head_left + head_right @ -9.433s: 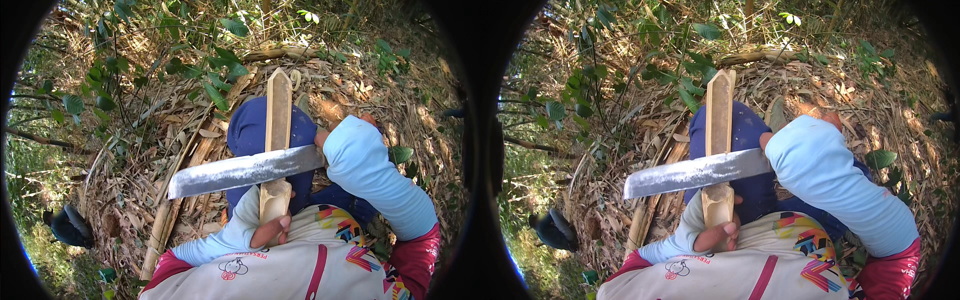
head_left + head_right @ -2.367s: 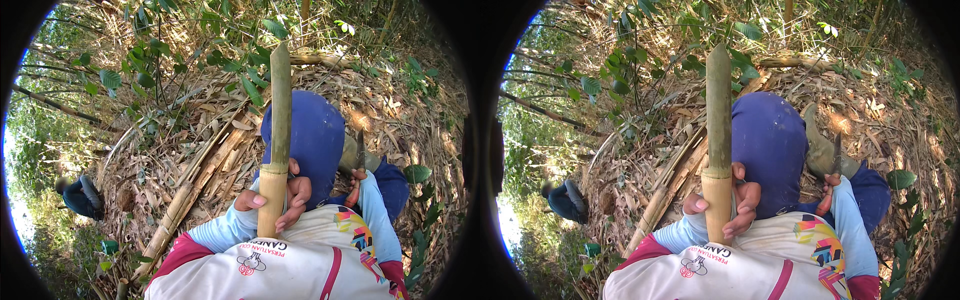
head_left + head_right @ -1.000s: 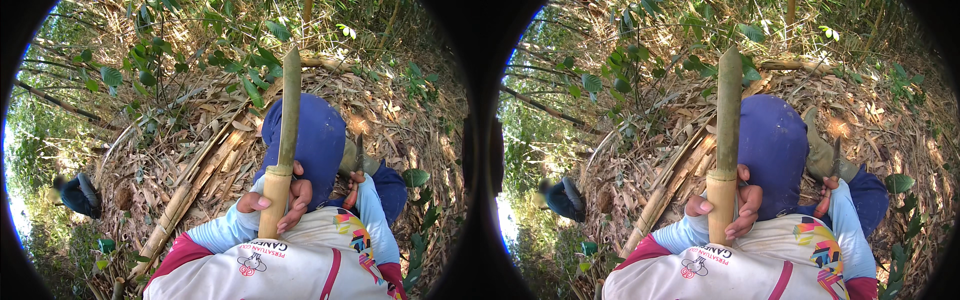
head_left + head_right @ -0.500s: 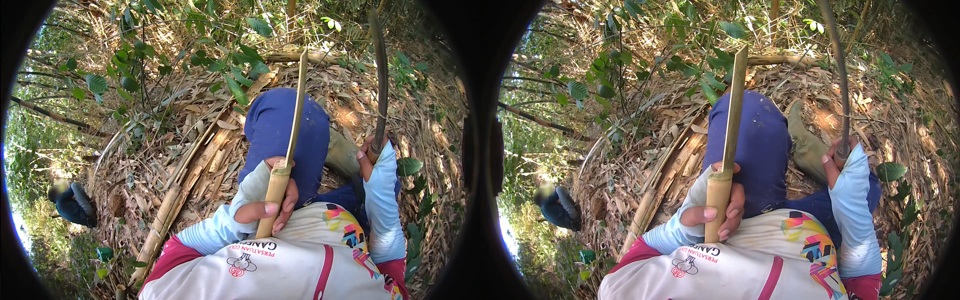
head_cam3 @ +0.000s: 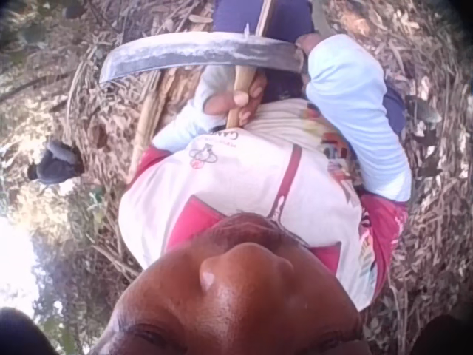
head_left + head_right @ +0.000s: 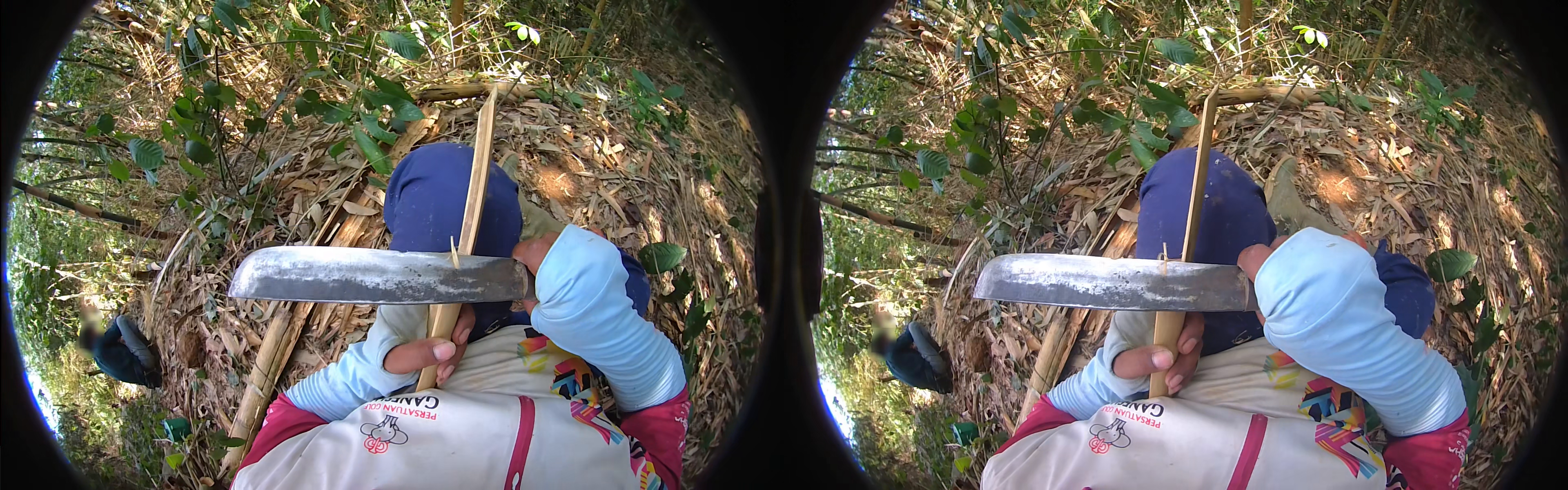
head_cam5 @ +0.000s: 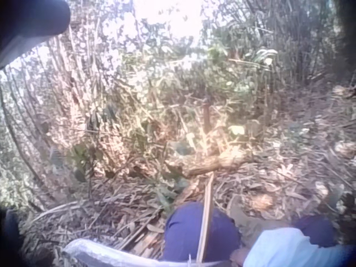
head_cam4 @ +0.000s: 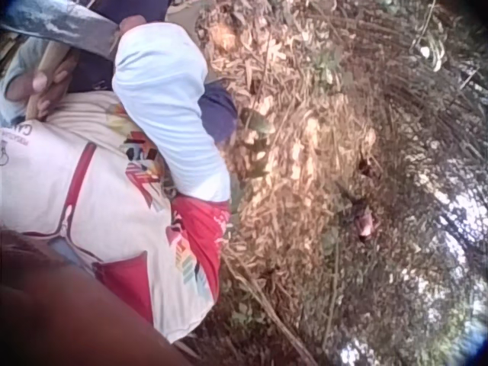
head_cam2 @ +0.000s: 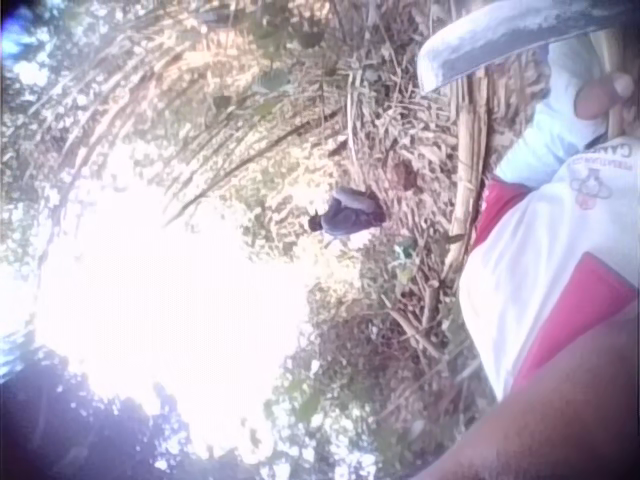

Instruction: The person sits on the forest floor and uses a large machete to shave and split a piece of bamboo. They repeatedly strike the bamboo to remove the outer layer and split it into thinner strips, occasionally rotating the piece to work on different sides.

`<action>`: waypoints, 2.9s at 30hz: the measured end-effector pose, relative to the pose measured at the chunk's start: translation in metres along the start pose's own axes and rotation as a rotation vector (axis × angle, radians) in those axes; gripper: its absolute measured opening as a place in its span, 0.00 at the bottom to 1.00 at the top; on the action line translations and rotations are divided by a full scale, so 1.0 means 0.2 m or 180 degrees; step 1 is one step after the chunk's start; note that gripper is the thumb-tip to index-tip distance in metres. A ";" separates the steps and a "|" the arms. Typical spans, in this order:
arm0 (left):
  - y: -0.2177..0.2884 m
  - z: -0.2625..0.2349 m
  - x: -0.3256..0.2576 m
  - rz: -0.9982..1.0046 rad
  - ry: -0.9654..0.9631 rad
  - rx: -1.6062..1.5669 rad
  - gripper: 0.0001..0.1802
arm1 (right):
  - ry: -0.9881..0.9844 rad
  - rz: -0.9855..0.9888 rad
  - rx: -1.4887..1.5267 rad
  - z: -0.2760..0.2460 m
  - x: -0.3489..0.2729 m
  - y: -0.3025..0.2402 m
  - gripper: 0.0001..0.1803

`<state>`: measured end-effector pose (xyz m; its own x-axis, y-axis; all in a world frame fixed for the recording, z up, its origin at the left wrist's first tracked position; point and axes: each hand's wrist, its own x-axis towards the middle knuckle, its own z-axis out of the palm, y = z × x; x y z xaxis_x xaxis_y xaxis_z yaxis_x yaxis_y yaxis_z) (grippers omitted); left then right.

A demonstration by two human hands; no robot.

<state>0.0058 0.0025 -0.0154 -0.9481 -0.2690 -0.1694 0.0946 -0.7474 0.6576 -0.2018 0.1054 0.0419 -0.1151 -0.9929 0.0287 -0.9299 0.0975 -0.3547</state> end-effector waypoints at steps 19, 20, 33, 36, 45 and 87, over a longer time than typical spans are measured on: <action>0.04 0.00 0.01 -0.0166 0.0103 0.0288 0.42 | -0.0074 0.0103 -0.0733 0.01 0.05 0.04 0.10; 0.04 -0.01 0.01 -0.0215 0.0068 0.0320 0.43 | -0.0056 0.0136 -0.0770 0.00 0.06 0.04 0.10; 0.03 -0.01 0.00 -0.0225 0.0132 0.0267 0.43 | -0.0332 0.0258 -0.0436 -0.06 0.03 0.00 0.09; 0.04 0.01 0.01 -0.0163 0.0111 0.0211 0.42 | -0.0372 0.0240 -0.0422 -0.04 0.02 0.00 0.10; 0.04 0.01 0.01 -0.0200 0.0131 0.0324 0.43 | -0.0277 0.0288 -0.0631 -0.03 0.05 0.04 0.10; 0.04 0.02 0.04 -0.0191 -0.0092 0.0437 0.51 | 0.1046 0.0945 0.0450 -0.05 -0.03 0.26 0.15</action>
<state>-0.0024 -0.0042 -0.0090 -0.9594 -0.2074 -0.1914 -0.0029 -0.6710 0.7414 -0.2522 0.1162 0.0322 -0.4951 -0.8471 0.1932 -0.7858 0.3416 -0.5156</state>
